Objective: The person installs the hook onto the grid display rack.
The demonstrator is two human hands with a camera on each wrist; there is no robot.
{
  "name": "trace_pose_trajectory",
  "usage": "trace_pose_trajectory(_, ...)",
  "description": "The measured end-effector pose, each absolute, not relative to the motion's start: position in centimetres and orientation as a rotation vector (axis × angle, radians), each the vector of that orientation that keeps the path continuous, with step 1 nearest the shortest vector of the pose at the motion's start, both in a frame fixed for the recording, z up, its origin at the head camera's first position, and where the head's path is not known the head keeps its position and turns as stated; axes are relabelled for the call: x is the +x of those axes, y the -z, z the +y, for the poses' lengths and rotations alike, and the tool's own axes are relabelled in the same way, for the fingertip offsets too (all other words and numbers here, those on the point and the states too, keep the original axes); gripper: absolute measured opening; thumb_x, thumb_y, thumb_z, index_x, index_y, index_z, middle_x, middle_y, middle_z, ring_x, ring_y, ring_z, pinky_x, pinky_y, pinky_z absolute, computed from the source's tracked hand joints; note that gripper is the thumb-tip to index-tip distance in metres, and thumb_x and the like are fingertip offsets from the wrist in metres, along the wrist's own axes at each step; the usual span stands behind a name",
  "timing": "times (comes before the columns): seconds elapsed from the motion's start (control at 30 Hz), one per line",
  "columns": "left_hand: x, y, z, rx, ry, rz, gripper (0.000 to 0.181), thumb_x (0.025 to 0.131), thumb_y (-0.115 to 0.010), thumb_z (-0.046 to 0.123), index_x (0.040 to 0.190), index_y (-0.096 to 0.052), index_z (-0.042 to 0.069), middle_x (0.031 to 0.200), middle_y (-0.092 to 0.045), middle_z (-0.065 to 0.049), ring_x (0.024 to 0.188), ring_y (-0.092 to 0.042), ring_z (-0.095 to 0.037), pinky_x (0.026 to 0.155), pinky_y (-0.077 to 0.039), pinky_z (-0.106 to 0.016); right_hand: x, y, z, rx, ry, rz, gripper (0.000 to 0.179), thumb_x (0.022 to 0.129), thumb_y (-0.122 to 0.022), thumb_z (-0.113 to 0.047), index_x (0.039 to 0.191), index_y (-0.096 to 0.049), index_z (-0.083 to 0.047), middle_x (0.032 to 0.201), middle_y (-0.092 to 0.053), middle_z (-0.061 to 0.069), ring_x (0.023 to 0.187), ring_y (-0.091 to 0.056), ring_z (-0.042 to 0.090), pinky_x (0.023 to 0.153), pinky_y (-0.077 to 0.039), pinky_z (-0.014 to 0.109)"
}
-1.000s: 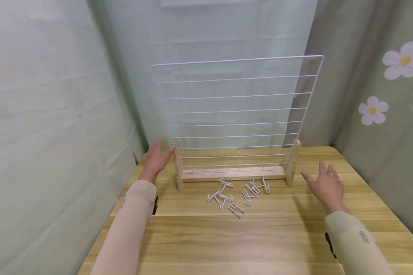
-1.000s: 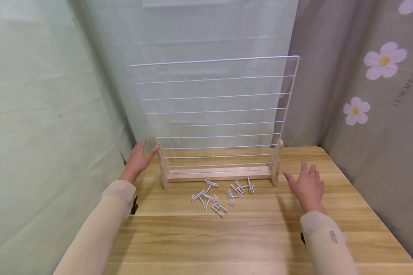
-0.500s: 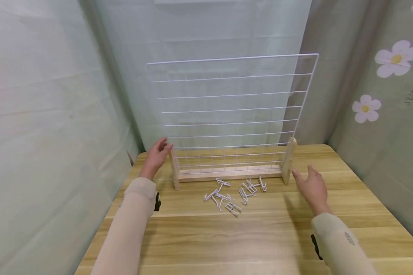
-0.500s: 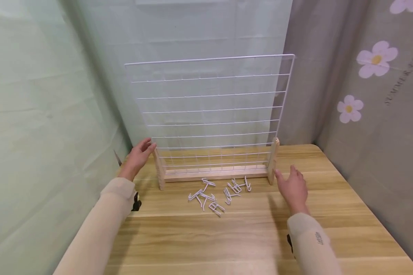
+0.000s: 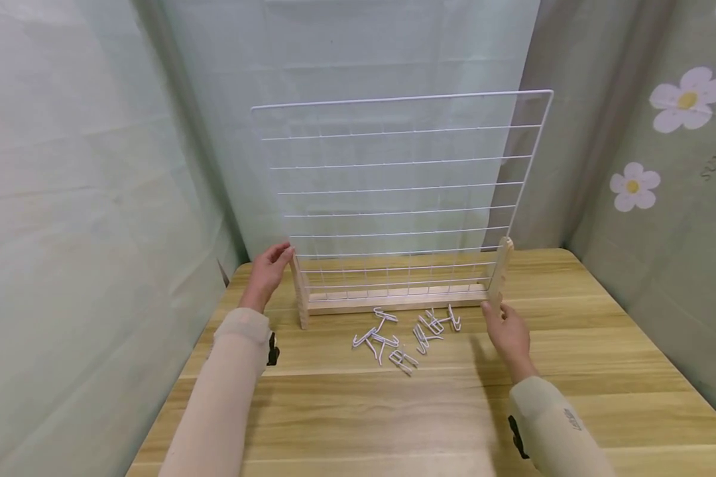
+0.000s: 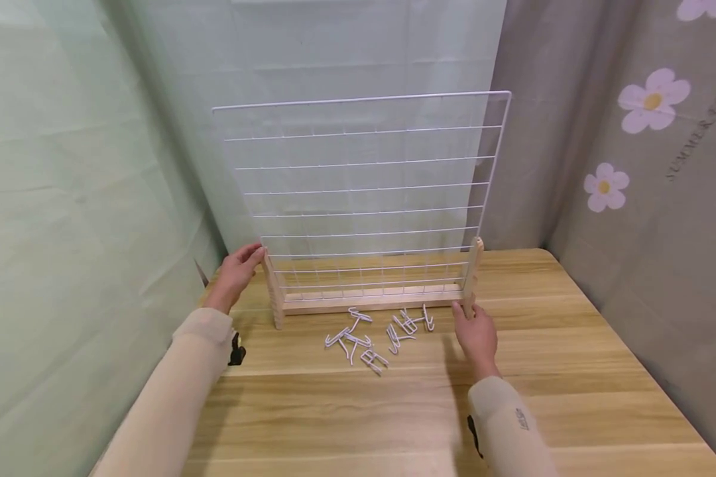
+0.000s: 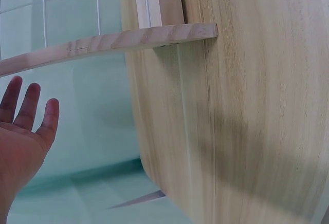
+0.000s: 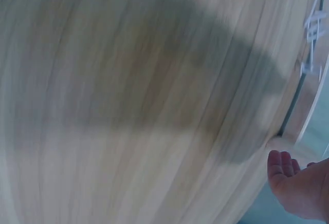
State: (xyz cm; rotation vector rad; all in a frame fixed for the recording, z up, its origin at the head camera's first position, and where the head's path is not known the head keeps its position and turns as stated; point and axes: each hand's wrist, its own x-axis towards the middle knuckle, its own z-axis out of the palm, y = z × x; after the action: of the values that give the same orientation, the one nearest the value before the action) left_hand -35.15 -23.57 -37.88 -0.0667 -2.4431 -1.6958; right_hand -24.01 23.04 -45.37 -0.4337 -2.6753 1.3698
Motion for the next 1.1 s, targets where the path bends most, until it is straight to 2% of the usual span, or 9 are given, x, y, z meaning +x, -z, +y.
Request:
trace_pose_trajectory(0.23, -35.2, 38.0, -23.6, -0.052, 1.723, -2.408, 0.05, 0.105, -0.05, 0.031, 0.144, -0.047, 0.0, 0.142, -0.051, -0.021, 0.131, -0.044, -0.031, 0.112, -0.031, -0.043, -24.3, 46.5, 20.2, -0.588, -1.551, -2.531, 0.072, 0.102, -0.045, -0.05, 0.141, -0.043, 0.011, 0.137, -0.047, 0.036, 0.127, -0.044, 0.049, 0.105, -0.035, 0.056)
trace_pose_trajectory(0.47, -35.1, 38.0, -23.4, -0.008, 1.822, -2.376, 0.048, 0.106, -0.048, 0.031, 0.146, -0.046, 0.004, 0.142, -0.05, -0.019, 0.129, -0.045, -0.031, 0.109, -0.035, -0.051, -24.5, 47.2, 17.8, -0.619, -1.545, -2.43, 0.059, 0.101, -0.053, -0.039, 0.134, -0.051, 0.01, 0.13, -0.053, 0.034, 0.121, -0.048, 0.048, 0.102, -0.036, 0.054)
trace_pose_trajectory(0.63, -35.1, 38.0, -23.2, -0.009, 1.851, -2.353, 0.048, 0.106, -0.048, 0.031, 0.146, -0.046, 0.004, 0.141, -0.05, -0.019, 0.125, -0.045, -0.031, 0.108, -0.035, -0.053, -24.6, 47.6, 16.8, -0.636, -1.532, -2.413, 0.055, 0.099, -0.057, -0.034, 0.134, -0.052, 0.009, 0.129, -0.053, 0.033, 0.12, -0.048, 0.048, 0.101, -0.036, 0.055)
trace_pose_trajectory(0.8, -35.2, 38.2, -23.2, -0.014, 1.858, -2.365, 0.049, 0.107, -0.047, 0.031, 0.147, -0.045, 0.004, 0.142, -0.049, -0.019, 0.125, -0.044, -0.029, 0.108, -0.035, -0.051, -24.7, 47.9, 16.4, -0.629, -1.505, -2.457, 0.056, 0.098, -0.059, -0.031, 0.135, -0.05, 0.01, 0.135, -0.051, 0.033, 0.123, -0.049, 0.047, 0.102, -0.037, 0.055)
trace_pose_trajectory(1.1, -35.2, 38.4, -23.0, 0.01, 1.908, -2.352, 0.05, 0.106, -0.048, 0.033, 0.148, -0.045, 0.008, 0.143, -0.049, -0.016, 0.129, -0.043, -0.029, 0.11, -0.033, -0.051, -25.0, 49.4, 16.2, -0.604, -1.339, -2.471, 0.05, 0.094, -0.066, -0.027, 0.128, -0.057, 0.009, 0.117, -0.064, 0.031, 0.106, -0.06, 0.046, 0.088, -0.045, 0.054)
